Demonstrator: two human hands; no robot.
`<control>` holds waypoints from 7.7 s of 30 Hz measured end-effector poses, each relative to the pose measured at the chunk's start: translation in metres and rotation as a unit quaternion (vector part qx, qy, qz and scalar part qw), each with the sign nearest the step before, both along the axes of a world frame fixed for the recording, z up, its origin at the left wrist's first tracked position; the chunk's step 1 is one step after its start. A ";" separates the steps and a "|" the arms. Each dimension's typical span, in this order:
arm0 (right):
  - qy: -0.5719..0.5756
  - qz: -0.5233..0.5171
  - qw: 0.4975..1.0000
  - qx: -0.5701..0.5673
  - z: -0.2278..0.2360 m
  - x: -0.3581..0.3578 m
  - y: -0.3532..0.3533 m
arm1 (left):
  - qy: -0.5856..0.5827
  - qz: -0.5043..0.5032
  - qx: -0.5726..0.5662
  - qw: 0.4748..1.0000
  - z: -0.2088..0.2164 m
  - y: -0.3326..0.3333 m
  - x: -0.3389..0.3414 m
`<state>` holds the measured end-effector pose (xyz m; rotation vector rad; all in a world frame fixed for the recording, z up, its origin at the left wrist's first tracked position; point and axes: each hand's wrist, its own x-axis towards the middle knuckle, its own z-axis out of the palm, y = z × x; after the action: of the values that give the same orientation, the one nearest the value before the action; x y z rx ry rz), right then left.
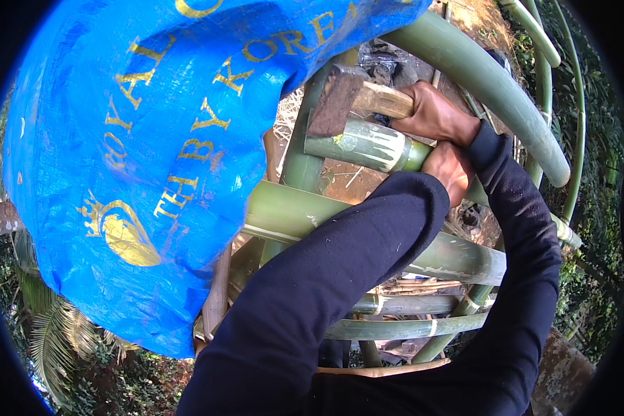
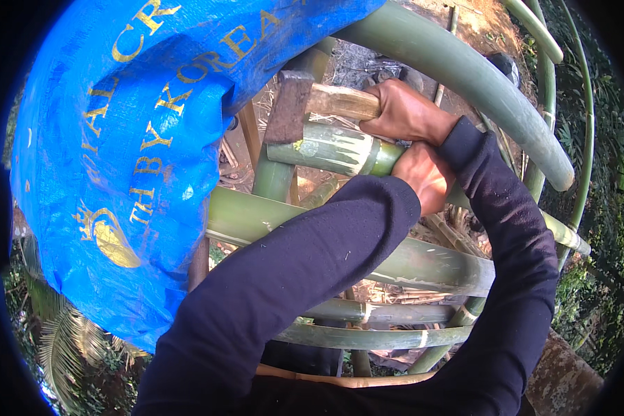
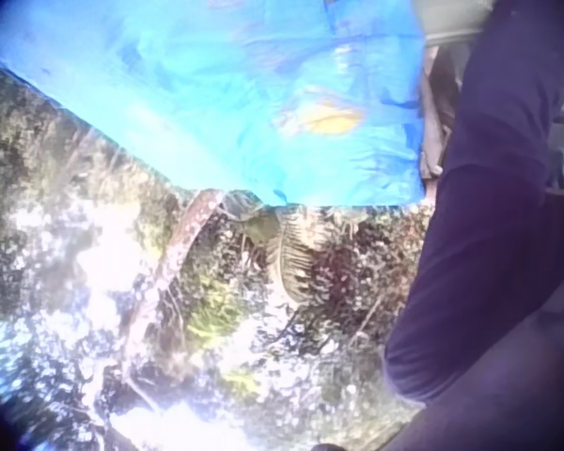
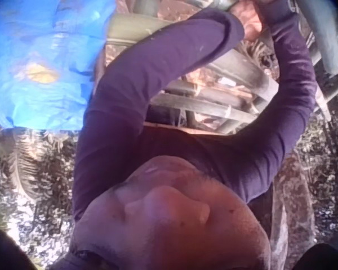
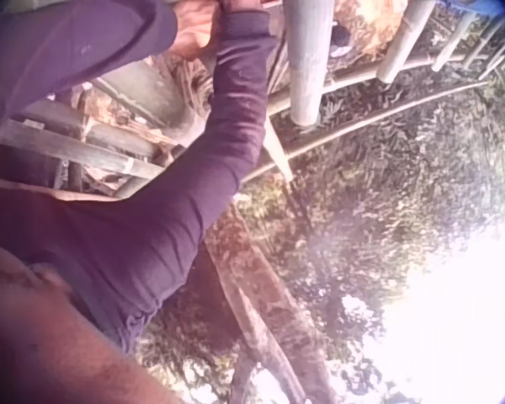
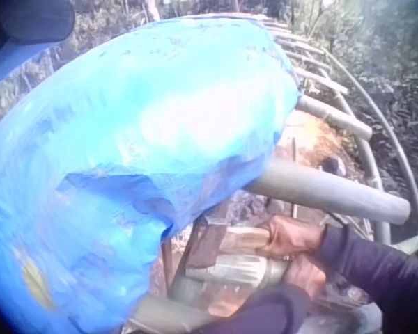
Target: The person uses a small axe to shape and fit bamboo poles into a larger bamboo framework. They repeatedly strike the ends of the poles to create notches and secure connections between the vertical and horizontal members of the structure. The task involves precise manual manipulation of the bamboo pieces to ensure a snug fit.
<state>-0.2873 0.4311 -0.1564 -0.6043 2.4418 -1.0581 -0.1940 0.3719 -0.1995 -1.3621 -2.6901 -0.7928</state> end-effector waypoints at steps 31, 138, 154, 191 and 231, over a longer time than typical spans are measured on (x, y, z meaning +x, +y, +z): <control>0.066 -0.009 0.998 0.006 0.012 0.003 0.005 | -0.029 -0.018 -0.062 0.998 0.006 0.000 0.002; 0.020 -0.402 0.913 0.066 -0.026 0.257 0.234 | 0.020 -0.063 -0.099 0.993 0.065 -0.002 -0.019; 0.149 -0.491 0.856 0.065 0.082 0.295 0.175 | -0.797 0.053 0.414 0.436 0.187 -0.048 0.106; 0.064 -0.406 0.882 -0.229 0.228 0.387 -0.140 | -0.283 0.109 0.214 0.929 0.273 -0.242 0.234; 0.152 -0.280 0.941 0.113 0.008 0.160 0.062 | -0.479 0.327 -0.054 0.813 0.144 -0.180 -0.089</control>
<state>-0.1274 0.4934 -0.1482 0.0210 3.0559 -0.9016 -0.2830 0.1920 -0.0559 0.1956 -3.5359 -1.4950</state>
